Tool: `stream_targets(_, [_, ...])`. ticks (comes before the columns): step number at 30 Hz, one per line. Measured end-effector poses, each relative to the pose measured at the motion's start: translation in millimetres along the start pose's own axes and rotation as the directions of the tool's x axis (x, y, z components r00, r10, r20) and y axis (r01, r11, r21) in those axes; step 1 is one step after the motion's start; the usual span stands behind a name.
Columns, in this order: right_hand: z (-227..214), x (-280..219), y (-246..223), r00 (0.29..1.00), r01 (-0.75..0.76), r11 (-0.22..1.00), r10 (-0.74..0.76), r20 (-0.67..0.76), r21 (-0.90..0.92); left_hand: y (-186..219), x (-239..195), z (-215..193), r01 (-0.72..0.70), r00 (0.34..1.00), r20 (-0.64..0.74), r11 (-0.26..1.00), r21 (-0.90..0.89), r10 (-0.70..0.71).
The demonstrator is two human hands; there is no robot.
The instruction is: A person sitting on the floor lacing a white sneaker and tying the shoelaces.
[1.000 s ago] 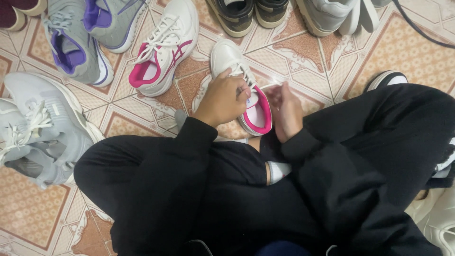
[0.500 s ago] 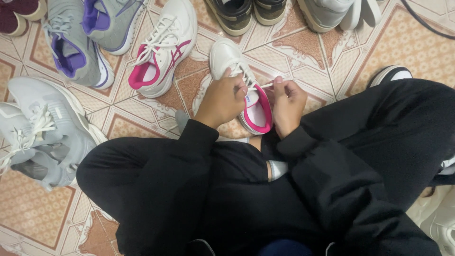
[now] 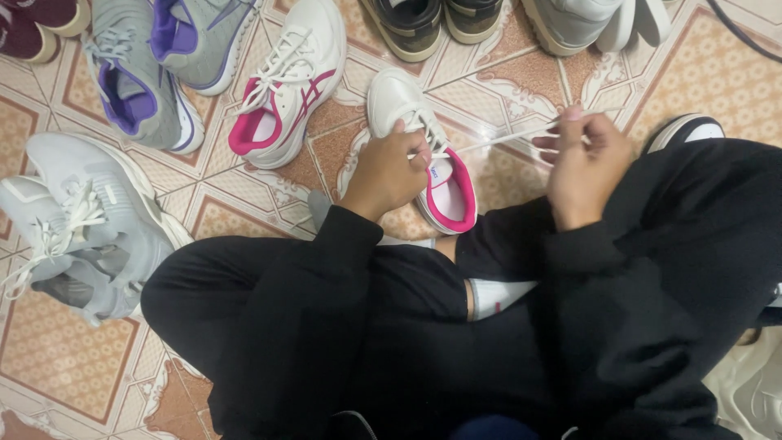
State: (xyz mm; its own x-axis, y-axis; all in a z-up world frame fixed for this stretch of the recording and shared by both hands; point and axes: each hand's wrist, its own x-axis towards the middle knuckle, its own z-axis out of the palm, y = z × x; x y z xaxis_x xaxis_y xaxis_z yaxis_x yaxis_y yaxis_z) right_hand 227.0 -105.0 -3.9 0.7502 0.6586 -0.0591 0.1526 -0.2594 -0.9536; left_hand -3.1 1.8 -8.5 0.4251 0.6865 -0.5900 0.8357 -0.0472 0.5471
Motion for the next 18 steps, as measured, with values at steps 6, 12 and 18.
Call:
stream_targets(6, [-39, 20, -18, 0.998, 0.045, 0.995, -0.041, 0.041, -0.094, 3, -12, -3, -0.222, 0.959, -0.189, 0.974, -0.045, 0.21])
stream_targets(12, [-60, 29, -27, 1.0, -0.014, 0.99, 0.016, 0.013, -0.143, 5, -15, -7, -0.256, 0.95, -0.212, 0.962, -0.1, 0.231])
stream_targets(18, [-85, 40, -21, 0.98, 0.196, 0.943, -0.186, 0.063, -0.27, 3, -15, -5, -0.292, 0.936, -0.248, 0.944, -0.153, 0.249])
